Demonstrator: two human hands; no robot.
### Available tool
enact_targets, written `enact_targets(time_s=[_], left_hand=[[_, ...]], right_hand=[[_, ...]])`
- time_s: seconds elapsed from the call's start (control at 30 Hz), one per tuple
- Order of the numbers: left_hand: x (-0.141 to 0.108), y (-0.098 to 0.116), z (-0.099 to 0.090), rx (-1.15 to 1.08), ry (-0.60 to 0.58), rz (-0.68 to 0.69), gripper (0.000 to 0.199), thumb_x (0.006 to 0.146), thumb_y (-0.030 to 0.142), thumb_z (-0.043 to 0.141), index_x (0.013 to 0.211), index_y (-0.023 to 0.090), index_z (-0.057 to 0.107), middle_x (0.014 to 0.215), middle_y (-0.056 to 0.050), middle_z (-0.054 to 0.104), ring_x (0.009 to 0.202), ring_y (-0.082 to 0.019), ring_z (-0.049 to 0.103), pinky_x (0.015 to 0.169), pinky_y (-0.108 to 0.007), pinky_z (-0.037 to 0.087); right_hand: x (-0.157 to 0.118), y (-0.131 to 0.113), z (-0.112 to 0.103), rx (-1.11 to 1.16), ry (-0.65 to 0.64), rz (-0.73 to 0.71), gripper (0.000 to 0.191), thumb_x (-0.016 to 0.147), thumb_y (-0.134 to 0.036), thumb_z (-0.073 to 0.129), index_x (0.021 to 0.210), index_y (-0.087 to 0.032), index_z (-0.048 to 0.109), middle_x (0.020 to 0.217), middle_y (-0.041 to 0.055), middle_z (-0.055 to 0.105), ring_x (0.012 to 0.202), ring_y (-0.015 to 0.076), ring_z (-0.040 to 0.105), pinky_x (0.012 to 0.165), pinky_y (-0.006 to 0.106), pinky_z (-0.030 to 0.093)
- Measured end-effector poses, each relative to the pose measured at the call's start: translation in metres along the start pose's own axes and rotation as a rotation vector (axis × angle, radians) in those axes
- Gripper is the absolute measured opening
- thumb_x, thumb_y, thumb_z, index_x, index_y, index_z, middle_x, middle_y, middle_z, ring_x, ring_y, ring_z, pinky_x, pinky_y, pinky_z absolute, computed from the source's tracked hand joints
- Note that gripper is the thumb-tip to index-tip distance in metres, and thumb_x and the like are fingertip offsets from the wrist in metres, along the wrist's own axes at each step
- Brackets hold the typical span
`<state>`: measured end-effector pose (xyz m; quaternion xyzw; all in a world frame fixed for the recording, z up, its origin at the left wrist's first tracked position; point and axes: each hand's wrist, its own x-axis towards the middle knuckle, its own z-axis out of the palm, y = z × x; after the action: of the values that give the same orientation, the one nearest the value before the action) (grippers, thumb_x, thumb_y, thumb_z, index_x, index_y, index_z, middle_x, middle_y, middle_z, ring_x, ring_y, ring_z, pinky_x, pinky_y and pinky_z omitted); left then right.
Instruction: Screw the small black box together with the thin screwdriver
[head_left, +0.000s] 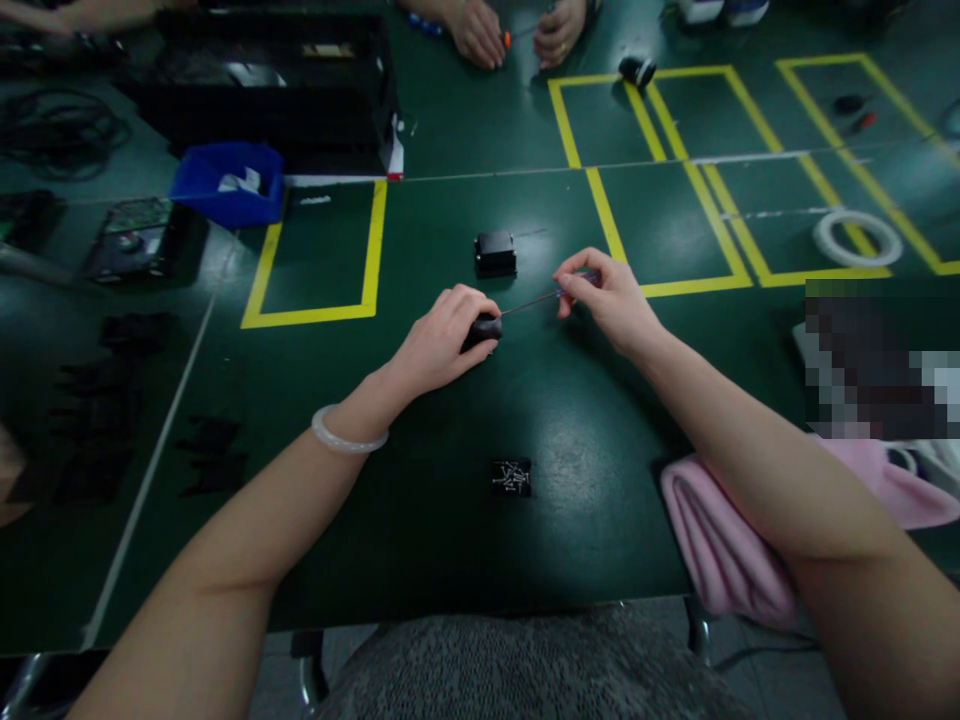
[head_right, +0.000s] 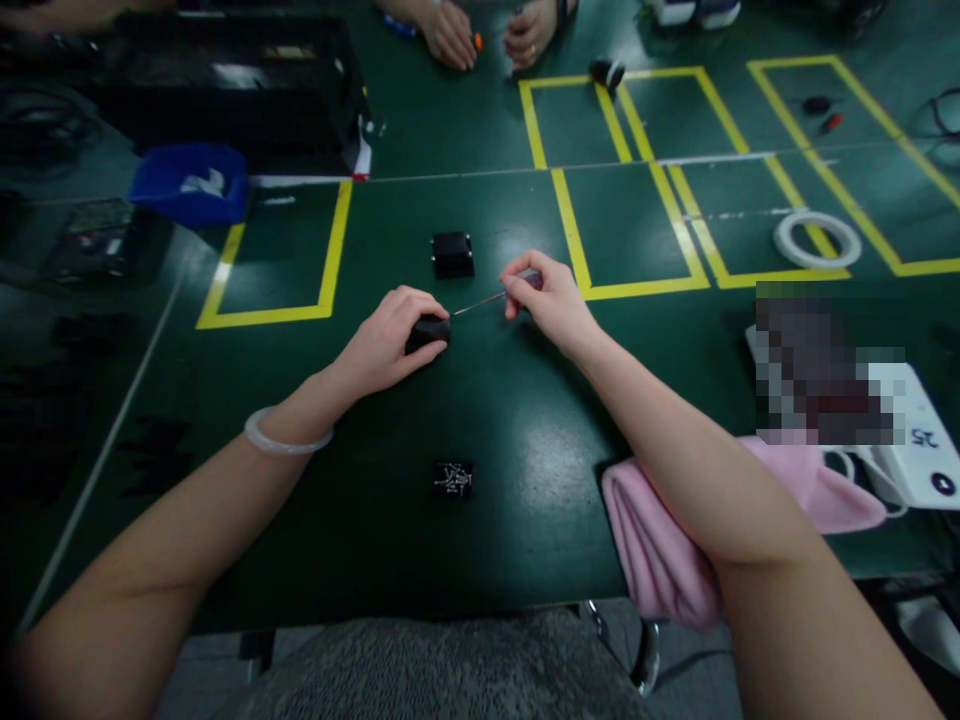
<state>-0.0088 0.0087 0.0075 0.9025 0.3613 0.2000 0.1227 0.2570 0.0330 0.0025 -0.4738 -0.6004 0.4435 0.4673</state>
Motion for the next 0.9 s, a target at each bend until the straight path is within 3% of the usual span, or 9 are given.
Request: enact_targets(time_s=[0.17,0.33,0.5,0.9], left_hand=[[0.0001,-0.0018,0.0043,0.012,0.036,0.017,0.024,0.101,0.03,0.059,0.121,0.017,0.055,0.122,-0.013,0.063,0.114,-0.029,0.058,0.097,-0.044,0.051],[0.0009,-0.0031,0.0081,0.028,0.057,0.007,0.023,0.103,0.035,0.058,0.119,0.018,0.057,0.12,-0.012,0.064,0.111,-0.028,0.058,0.097,-0.044,0.05],[0.001,-0.0023,0.0077,0.035,0.059,0.003,0.023,0.102,0.034,0.058,0.119,0.018,0.057,0.12,-0.012,0.064,0.111,-0.029,0.059,0.096,-0.043,0.051],[0.0009,-0.0016,0.0066,0.058,0.059,0.006,0.025,0.102,0.034,0.059,0.12,0.017,0.058,0.12,-0.012,0.064,0.111,-0.029,0.06,0.094,-0.043,0.052]], right_hand=[[0.0005,0.0011,-0.0006,0.006,-0.002,0.03,0.021,0.098,-0.026,0.066,0.079,-0.02,0.066,0.053,-0.0037,0.062,0.054,0.0103,0.058,0.063,0.027,0.046],[0.0014,0.0007,-0.0007,0.031,0.003,0.066,0.011,0.096,-0.013,0.066,0.087,-0.02,0.067,0.054,-0.0056,0.063,0.053,0.0091,0.059,0.062,0.024,0.044],[0.001,-0.0011,-0.0014,0.049,-0.011,0.068,0.015,0.094,-0.007,0.064,0.088,-0.021,0.065,0.055,-0.0061,0.064,0.055,0.0095,0.061,0.066,0.025,0.047],[0.0026,-0.0013,0.0001,0.086,0.005,0.091,0.02,0.098,-0.011,0.062,0.08,-0.019,0.063,0.05,-0.0066,0.061,0.051,0.0081,0.058,0.062,0.024,0.045]])
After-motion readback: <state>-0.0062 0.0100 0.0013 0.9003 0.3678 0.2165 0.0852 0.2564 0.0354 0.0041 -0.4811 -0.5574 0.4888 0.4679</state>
